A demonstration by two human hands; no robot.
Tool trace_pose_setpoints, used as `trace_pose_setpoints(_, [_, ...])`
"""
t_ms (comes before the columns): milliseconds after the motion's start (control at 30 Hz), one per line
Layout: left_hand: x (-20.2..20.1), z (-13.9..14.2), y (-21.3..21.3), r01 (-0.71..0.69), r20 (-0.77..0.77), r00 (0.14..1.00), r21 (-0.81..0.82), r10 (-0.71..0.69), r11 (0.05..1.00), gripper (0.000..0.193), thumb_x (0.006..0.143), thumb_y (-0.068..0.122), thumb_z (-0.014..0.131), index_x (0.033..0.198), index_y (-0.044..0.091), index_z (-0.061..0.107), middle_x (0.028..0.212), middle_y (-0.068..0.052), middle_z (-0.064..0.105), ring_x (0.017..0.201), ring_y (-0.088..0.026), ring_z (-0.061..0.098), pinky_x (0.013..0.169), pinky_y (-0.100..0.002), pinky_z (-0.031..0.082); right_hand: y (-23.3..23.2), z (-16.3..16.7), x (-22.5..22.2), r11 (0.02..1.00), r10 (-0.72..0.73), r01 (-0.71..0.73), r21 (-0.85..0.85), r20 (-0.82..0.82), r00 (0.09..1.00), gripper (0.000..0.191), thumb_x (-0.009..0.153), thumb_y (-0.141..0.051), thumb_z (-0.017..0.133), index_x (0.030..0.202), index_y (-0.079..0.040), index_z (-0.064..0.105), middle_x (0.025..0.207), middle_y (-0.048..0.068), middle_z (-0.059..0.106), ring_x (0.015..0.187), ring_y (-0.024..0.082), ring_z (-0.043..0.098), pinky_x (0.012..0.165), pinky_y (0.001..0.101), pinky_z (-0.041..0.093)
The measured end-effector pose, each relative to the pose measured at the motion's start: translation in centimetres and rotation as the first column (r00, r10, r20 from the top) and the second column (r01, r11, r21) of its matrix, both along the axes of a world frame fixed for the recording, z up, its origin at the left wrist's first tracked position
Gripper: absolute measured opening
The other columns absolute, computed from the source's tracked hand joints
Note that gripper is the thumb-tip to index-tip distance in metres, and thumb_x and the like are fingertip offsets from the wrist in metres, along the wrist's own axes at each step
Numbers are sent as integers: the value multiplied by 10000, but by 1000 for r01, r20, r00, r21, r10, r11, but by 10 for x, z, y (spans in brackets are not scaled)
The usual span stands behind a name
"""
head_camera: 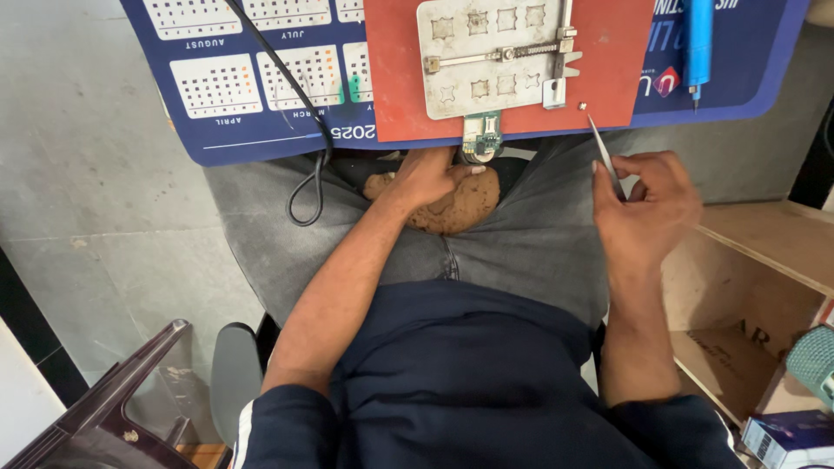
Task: The person uses a metal tool to scrape and clean a small electronic component held in a clamp on a work mat. They then use a toothbrush to brush the component and apply a liquid from a small bottle to a tiny part before placing it on the mat.
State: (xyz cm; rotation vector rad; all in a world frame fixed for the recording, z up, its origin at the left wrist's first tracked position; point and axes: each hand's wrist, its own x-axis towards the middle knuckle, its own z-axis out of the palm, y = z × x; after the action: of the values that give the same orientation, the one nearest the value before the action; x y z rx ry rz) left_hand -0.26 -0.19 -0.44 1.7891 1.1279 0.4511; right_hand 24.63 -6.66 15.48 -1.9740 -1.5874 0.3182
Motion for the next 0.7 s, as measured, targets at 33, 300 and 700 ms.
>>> trace_pose_setpoints(33, [-1,1,1,3,-2,1000,-20,-3,1000,754,847,341,843,1415,-28,512,1415,-262,547,1328,-435,511,1052,-484,440,0,-1,1,1000,0,0,2,-17,1000,161,868,14,911,944,-14,772,958,82,721,593,113,485,557,279,352])
trace_pose_setpoints(300, [0,2,1,15,-31,999,-13,-15,1000,767,858,375,848,1426,-12,506,1450,-263,525,1372,-436,470,1093,-487,417,-4,-15,5,971,205,-173,165,-196,959,184,913,24,897,990,12,730,984,138,718,676,111,594,539,219,430])
trace_pose_setpoints(700, [-1,0,2,4,23,1000,0,-4,1000,758,874,364,844,1443,3,496,1475,-253,522,1396,-429,475,1118,-478,414,-20,-30,-54,951,122,-271,-151,-623,773,75,932,-29,795,989,7,763,790,43,732,662,61,671,563,192,482])
